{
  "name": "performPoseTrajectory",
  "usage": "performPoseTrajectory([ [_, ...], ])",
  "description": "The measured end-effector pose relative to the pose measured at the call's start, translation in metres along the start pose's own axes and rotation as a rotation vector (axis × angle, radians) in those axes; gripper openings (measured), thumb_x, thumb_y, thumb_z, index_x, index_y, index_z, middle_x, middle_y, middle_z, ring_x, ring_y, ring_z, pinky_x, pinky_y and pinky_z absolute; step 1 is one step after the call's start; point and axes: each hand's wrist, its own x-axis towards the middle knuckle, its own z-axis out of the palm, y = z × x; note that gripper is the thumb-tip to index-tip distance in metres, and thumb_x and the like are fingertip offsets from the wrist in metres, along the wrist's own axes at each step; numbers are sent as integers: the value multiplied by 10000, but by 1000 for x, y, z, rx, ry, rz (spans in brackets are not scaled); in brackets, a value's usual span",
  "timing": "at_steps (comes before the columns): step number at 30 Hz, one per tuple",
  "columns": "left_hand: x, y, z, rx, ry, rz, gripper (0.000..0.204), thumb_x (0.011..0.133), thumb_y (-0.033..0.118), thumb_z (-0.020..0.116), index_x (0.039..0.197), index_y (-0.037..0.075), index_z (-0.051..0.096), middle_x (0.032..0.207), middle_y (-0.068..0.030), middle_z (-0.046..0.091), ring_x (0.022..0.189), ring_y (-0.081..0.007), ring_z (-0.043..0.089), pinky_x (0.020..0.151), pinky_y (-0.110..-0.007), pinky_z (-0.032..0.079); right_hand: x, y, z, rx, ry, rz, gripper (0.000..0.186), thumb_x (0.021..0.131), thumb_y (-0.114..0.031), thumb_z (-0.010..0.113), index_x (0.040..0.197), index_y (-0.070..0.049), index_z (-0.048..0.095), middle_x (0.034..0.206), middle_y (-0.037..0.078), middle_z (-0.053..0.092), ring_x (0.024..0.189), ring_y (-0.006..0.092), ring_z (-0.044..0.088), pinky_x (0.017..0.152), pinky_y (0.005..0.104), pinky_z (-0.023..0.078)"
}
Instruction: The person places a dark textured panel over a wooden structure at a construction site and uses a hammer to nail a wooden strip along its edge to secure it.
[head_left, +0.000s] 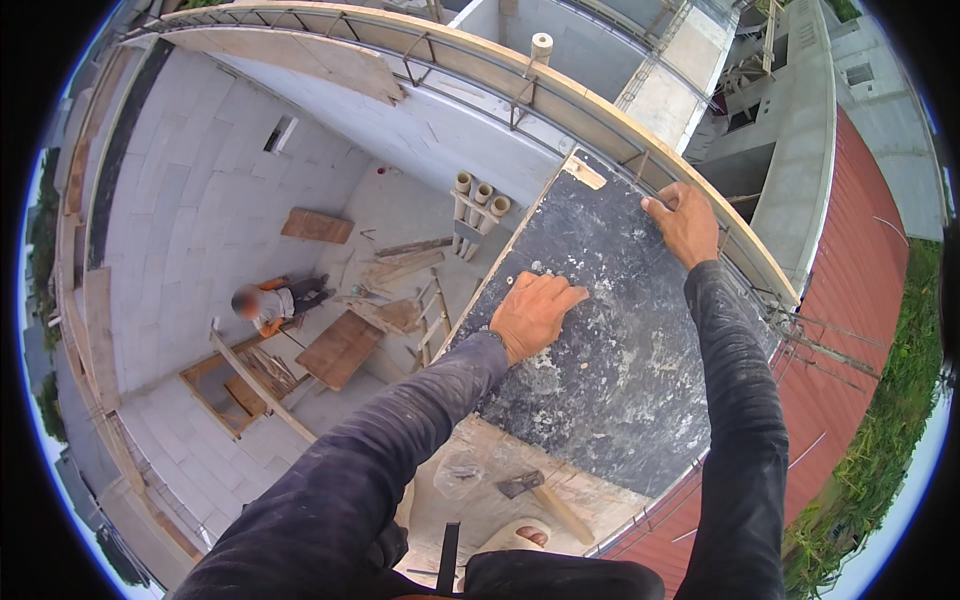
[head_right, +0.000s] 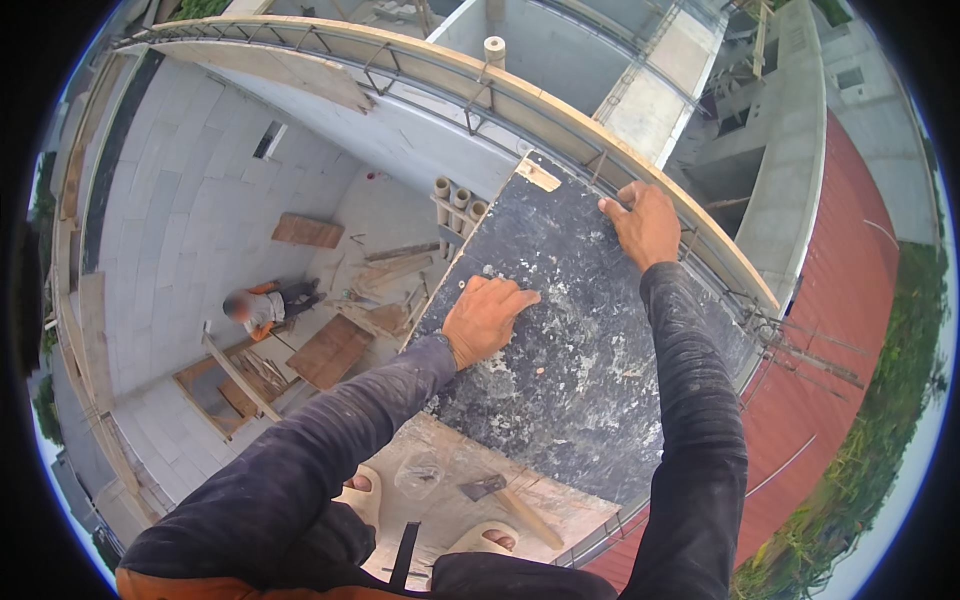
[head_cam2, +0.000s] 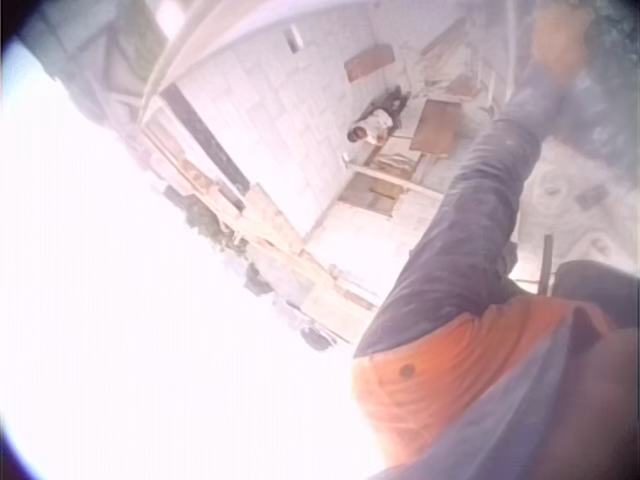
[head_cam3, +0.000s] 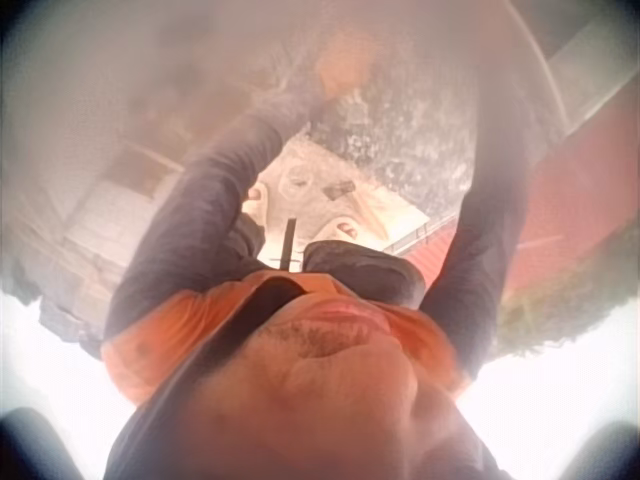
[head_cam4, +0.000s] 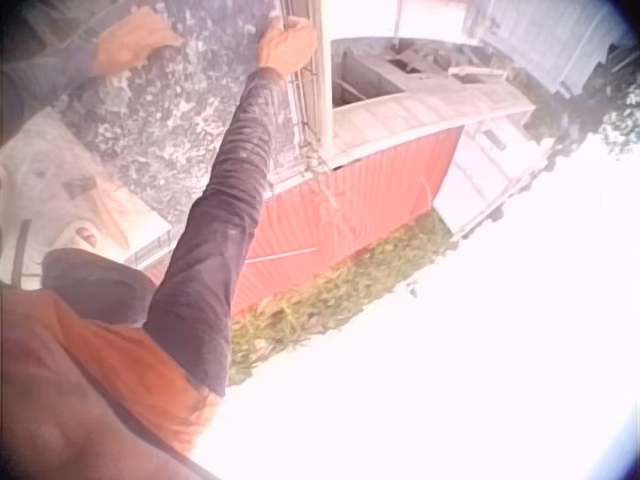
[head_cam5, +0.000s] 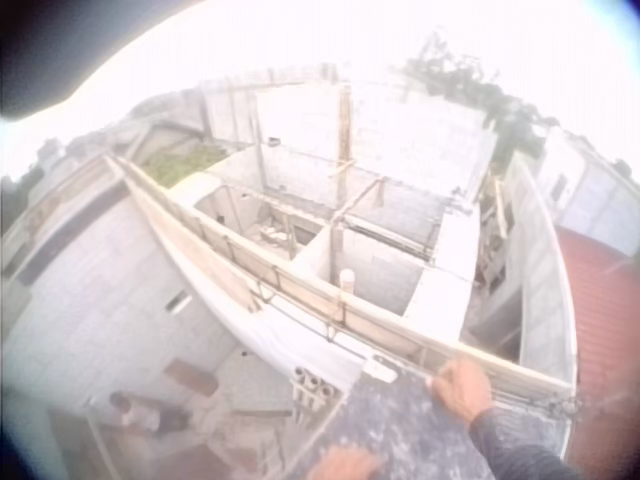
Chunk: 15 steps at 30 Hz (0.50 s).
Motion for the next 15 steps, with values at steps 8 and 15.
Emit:
performPoseTrajectory([
  [8, 4, 1, 7, 26, -25, -17, 422, 858, 34, 669, 1262, 155, 666, 969, -6, 598, 951, -188, 608, 891, -375, 421, -29, -2, 73, -159, 555, -415, 838, 1035, -664, 471, 1660, -151, 253, 1710, 152, 250, 1603, 366, 161, 1280, 611, 94],
  [15, -2, -2, 3, 62, -25, -38, 365, 874, 65, 662, 1228, 156, 668, 951, -2, 591, 941, -186, 609, 883, -375, 426, -21, -14, 81, -165, 414, -305, 768, 1062, -569, 491, 1655, -131, 275, 1657, 174, 345, 1553, 370, 269, 1274, 575, 151],
])
